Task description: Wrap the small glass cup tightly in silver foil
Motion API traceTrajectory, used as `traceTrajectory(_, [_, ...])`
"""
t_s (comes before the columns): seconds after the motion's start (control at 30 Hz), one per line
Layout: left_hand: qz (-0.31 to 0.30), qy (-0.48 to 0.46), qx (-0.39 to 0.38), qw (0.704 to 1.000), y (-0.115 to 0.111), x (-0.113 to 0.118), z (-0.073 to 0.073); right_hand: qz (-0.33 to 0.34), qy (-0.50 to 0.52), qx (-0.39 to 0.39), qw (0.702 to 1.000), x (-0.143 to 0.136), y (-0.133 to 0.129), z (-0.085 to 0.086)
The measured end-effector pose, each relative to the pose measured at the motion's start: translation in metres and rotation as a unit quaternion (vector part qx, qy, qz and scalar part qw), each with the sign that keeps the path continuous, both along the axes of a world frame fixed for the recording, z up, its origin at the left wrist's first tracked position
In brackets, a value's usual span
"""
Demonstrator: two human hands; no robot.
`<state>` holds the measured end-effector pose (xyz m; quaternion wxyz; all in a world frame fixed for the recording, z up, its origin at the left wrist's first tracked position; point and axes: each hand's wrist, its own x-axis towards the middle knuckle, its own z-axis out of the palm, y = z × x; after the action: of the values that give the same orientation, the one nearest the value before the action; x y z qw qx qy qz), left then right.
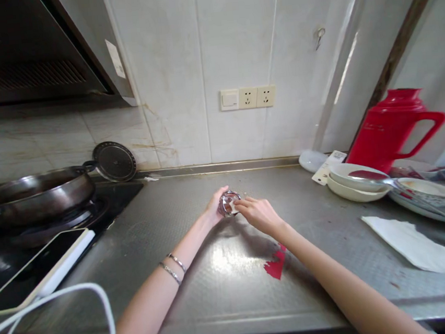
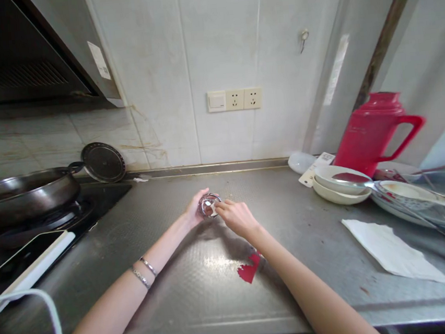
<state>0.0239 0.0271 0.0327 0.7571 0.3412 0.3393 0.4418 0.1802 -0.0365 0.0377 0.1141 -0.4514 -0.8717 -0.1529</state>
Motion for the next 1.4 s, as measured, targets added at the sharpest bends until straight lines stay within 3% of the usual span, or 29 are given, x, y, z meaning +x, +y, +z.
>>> traceTrajectory(0.17, [0.109, -0.055, 0.051, 0.991, -0.002, 0.010, -0.004, -0.033, 0.167, -0.049, 0.984, -0.016, 0.000, -0.012])
traceTrajectory(0.4, [0.178, -0.080, 0.092, 0.976, -0.010, 0.018, -0.009, 0.044, 0.405, -0.048, 0.912, -0.038, 0.006, -0.036])
traceTrajectory(0.5, [0.155, -0.099, 0.095, 0.978, -0.013, 0.021, -0.008, 0.029, 0.367, -0.020, 0.930, -0.034, 0.007, -0.036])
traceTrajectory(0.6, [0.092, -0.124, 0.099, 0.983, -0.012, 0.016, -0.002, 0.004, 0.237, 0.006, 0.972, -0.024, 0.004, -0.027])
traceTrajectory(0.7, [0.008, -0.124, 0.070, 0.990, -0.007, 0.003, 0.004, -0.006, 0.098, 0.014, 0.995, -0.009, 0.000, -0.014])
traceTrajectory(0.83, [-0.065, -0.059, 0.020, 0.996, 0.003, -0.015, 0.006, 0.043, -0.034, 0.012, 0.998, 0.006, -0.002, -0.001])
traceTrajectory(0.97, [-0.115, 0.000, -0.004, 0.993, 0.006, -0.018, 0.003, 0.062, -0.077, -0.001, 0.995, 0.008, -0.003, 0.004])
traceTrajectory(1.03, [-0.100, 0.016, -0.001, 0.995, 0.004, -0.014, 0.002, 0.054, -0.067, -0.010, 0.996, 0.007, -0.003, 0.006])
traceTrajectory(1.23, [0.055, -0.019, 0.019, 0.998, -0.007, 0.001, 0.006, -0.008, 0.025, -0.027, 0.999, 0.002, -0.005, 0.010])
traceTrajectory(1.4, [0.123, -0.043, 0.048, 0.990, -0.009, 0.008, 0.003, -0.040, 0.089, -0.060, 0.993, -0.015, -0.009, 0.003])
